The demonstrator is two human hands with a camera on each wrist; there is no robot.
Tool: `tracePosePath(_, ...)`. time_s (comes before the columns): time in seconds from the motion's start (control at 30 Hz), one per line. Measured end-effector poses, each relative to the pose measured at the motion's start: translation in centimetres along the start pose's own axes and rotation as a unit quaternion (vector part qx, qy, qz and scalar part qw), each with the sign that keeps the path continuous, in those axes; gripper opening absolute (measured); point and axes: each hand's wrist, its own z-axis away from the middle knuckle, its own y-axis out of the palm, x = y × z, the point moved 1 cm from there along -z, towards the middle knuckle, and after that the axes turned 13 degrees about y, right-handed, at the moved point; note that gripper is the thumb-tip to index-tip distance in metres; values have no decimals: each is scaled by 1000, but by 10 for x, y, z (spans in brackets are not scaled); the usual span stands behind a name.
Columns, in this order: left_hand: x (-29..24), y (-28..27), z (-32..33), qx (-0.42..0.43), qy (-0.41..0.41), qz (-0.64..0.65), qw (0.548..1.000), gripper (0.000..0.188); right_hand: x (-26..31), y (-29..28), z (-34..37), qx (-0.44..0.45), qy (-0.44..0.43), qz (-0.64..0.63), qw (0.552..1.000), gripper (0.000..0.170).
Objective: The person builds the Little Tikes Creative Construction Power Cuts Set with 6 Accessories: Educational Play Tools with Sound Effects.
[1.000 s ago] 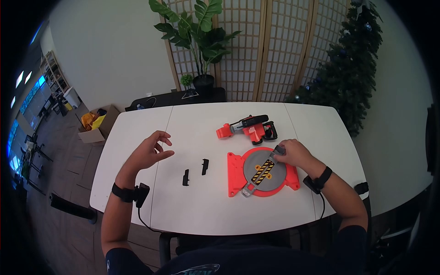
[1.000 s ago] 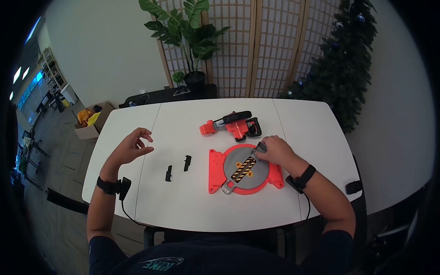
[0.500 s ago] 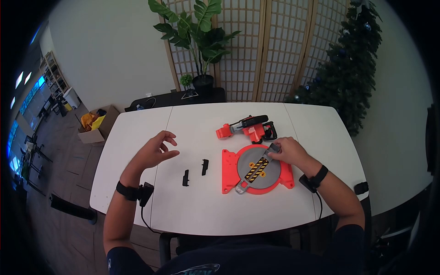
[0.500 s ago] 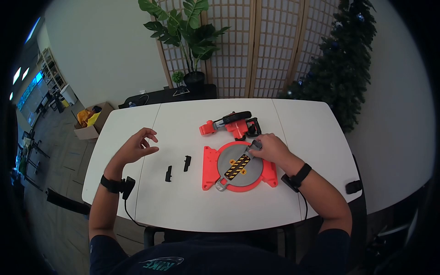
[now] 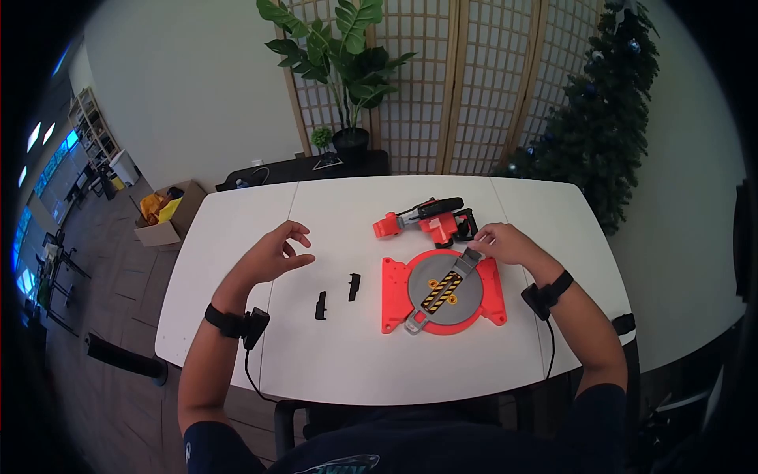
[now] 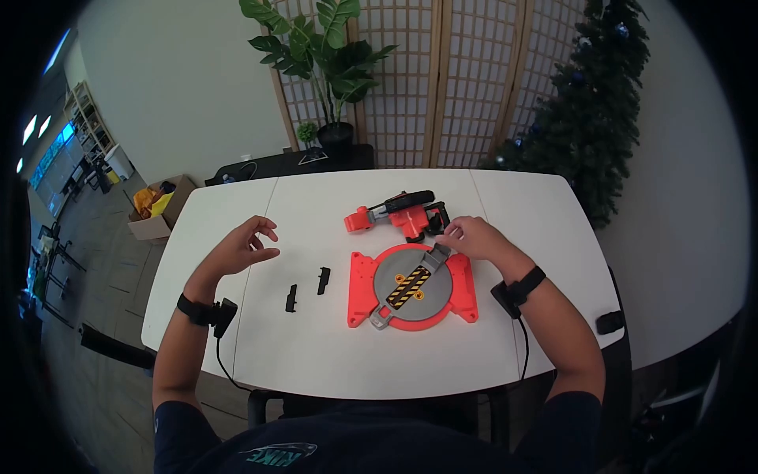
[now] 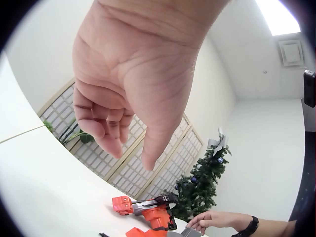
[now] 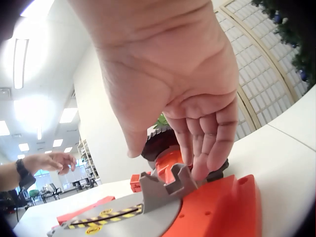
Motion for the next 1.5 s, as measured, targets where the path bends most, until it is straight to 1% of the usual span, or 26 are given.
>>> tracePosePath(0.03, 0, 1, -3, 2, 4, 0, 1000, 46, -8, -2, -9, 1, 0, 0, 1000, 49)
tracePosePath(0.1, 1, 2, -10, 6, 4, 0, 1000, 46, -16, -5, -23, -5, 7, 3, 1000, 42)
tracePosePath(0.13, 2, 3, -14, 10, 5, 1, 1000, 46, -16, -6, -26, 2, 23, 12, 1000, 42)
tracePosePath(0.27, 8, 12, -29, 18, 13, 7, 1000, 47, -23, 0, -43, 0, 42, 34, 999, 45)
tracePosePath(0.33, 8, 17, -35, 32, -4, 3, 999, 50, -27, 8, -53, 33, 67, -7, 997, 49)
tracePosePath(0.37, 8, 18, -37, 31, -4, 2, 1000, 50, -29, 11, -58, 33, 66, -7, 997, 49)
tracePosePath(0.43, 9, 23, -40, 49, -7, -7, 999, 50, -32, 18, -65, 69, 79, -9, 994, 48)
tracePosePath(0.57, 9, 31, -43, 56, -8, -6, 998, 49, -33, 23, -73, 82, 101, -43, 991, 46)
tracePosePath(0.63, 10, 34, -44, 63, -19, 0, 998, 49, -35, 25, -74, 89, 110, -94, 985, 42)
tracePosePath(0.67, 11, 37, -45, 62, -19, 0, 998, 49, -37, 26, -75, 88, 109, -94, 986, 42)
tracePosePath(0.73, 13, 41, -46, 72, -15, 8, 997, 52, -38, 27, -75, 102, 88, -137, 981, 35)
tracePosePath(0.87, 16, 45, -48, 79, -3, -2, 997, 53, -39, 25, -75, 90, 90, -168, 978, 31)
tracePosePath(0.93, 14, 47, -49, 82, -4, 5, 997, 49, -38, 25, -74, 99, 84, -183, 974, 28)
tracePosePath(1.07, 14, 49, -51, 86, -9, -3, 996, 50, -32, 20, -68, 87, 71, -188, 976, 28)
tracePosePath(1.13, 16, 50, -51, 89, -11, -2, 996, 50, -27, 16, -66, 87, 74, -199, 973, 32)
tracePosePath(1.27, 18, 52, -53, 87, -1, 2, 996, 50, -20, 12, -62, 73, 68, -203, 974, 32)
tracePosePath(1.33, 16, 52, -55, 92, 3, -1, 996, 53, -17, 12, -61, 57, 60, -245, 966, 32)
tracePosePath(1.37, 15, 52, -56, 92, 3, -1, 996, 53, -16, 11, -60, 57, 60, -245, 966, 32)
tracePosePath(1.47, 12, 53, -58, 90, 0, -5, 996, 53, -8, 4, -55, 57, 46, -250, 965, 31)
tracePosePath(1.5, 11, 54, -58, 82, 10, -2, 997, 52, -4, 2, -52, 48, 27, -254, 966, 29)
